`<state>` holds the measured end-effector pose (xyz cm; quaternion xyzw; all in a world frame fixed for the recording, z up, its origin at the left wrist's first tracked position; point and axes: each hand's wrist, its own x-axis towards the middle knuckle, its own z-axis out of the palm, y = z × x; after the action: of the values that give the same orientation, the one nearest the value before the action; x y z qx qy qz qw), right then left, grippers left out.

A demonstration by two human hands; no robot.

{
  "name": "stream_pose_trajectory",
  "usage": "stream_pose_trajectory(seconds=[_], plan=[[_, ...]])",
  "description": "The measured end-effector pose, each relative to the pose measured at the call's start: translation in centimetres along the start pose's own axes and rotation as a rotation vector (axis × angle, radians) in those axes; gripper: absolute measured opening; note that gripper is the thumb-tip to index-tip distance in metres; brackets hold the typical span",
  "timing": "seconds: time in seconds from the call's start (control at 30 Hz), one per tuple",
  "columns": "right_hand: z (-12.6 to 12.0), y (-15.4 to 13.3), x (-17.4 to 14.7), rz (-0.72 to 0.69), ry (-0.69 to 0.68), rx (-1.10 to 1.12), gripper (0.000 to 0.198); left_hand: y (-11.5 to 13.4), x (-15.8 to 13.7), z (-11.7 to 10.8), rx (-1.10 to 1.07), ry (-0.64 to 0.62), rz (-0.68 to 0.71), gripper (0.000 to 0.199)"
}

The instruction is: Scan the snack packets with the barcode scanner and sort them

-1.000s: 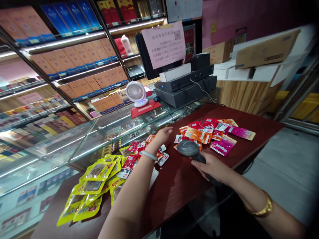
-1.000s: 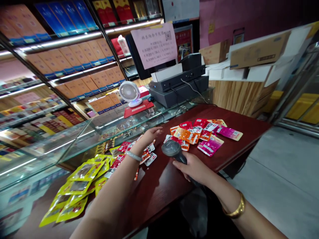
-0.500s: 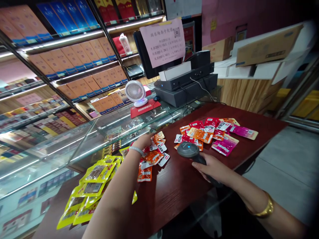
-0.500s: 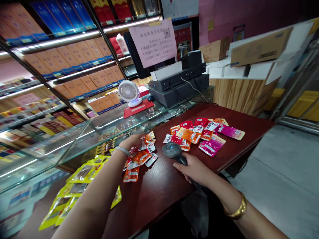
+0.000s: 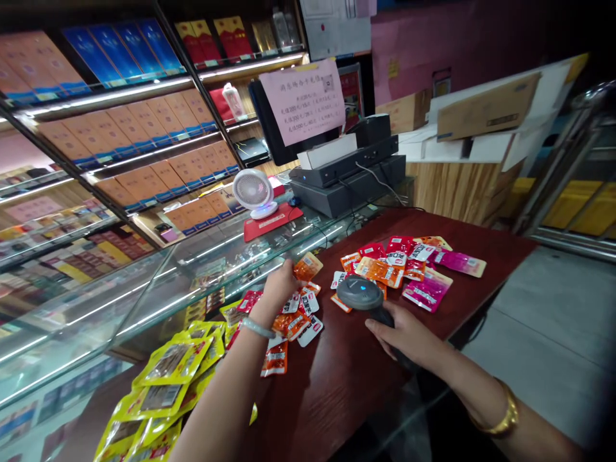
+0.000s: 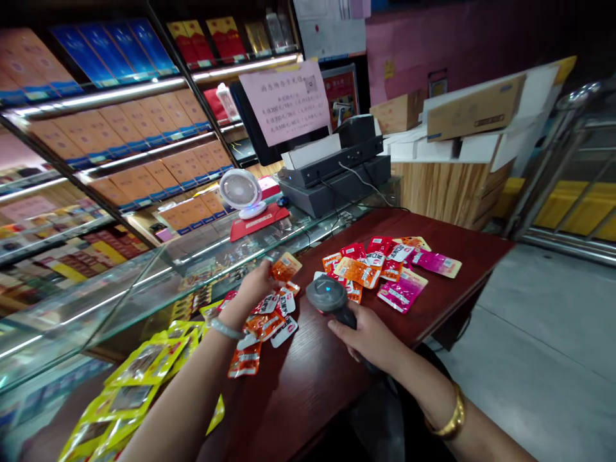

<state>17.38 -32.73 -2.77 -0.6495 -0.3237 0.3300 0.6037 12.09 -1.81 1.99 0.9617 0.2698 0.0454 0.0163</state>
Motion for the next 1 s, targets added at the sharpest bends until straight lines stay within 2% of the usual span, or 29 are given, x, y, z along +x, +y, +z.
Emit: stream_pose_trajectory(seconds=[0.1, 0.23, 0.33, 0.43, 0.53, 0.57, 0.63, 0.73, 0.8, 0.9, 1.0], plan=[[-0.1, -0.7, 0.5, -0.065, 0.058, -0.003, 0.032, 2.5, -2.0, -0.6, -0.089, -0.057, 0.098, 0.057], [-0.2, -0.8, 0.9, -0.045, 0.065, 0.027, 0.033, 4.4, -3.5, -0.1, -0.152, -0.083, 0.142, 0.055], [0.0, 0.1, 0.9, -0.023, 0.054, 0.076, 0.036, 5.6, -3.4, 1.2, -0.269, -0.094, 0.118, 0.054], [0.3, 0.9, 0.8, -0.023, 0.069, 0.083, 0.038, 7.4, -2.4, 2.9, -0.515, -0.060, 0.088, 0.048], [0.4, 1.3, 0.6, -0.005, 0.084, 0.061, 0.038, 8.4, -1.4, 3.6, -0.725, -0.024, 0.139, 0.050], [0.4, 1.3, 0.5, 0.007, 0.081, 0.050, 0.038, 8.1, -1.3, 3.4, -0.714, -0.010, 0.162, 0.054], [0.4, 1.3, 0.4, 0.026, 0.068, 0.029, 0.037, 6.8, -1.6, 2.5, -0.517, 0.026, 0.168, 0.055], [0.6, 1.2, 0.1, 0.040, 0.054, 0.042, 0.037, 3.7, -2.7, 0.9, -0.035, 0.016, 0.032, 0.046], [0.8, 1.2, 0.0, 0.040, 0.050, 0.066, 0.037, 2.0, -3.4, 0.6, 0.151, -0.047, -0.067, 0.051], [1.3, 1.2, 0.0, 0.031, 0.029, 0.056, 0.034, 1.0, -3.6, 1.0, 0.178, -0.140, -0.086, 0.060], [1.6, 0.9, 0.0, 0.021, 0.007, 0.019, 0.034, 0.9, -3.1, 1.6, 0.129, -0.154, -0.074, 0.062]])
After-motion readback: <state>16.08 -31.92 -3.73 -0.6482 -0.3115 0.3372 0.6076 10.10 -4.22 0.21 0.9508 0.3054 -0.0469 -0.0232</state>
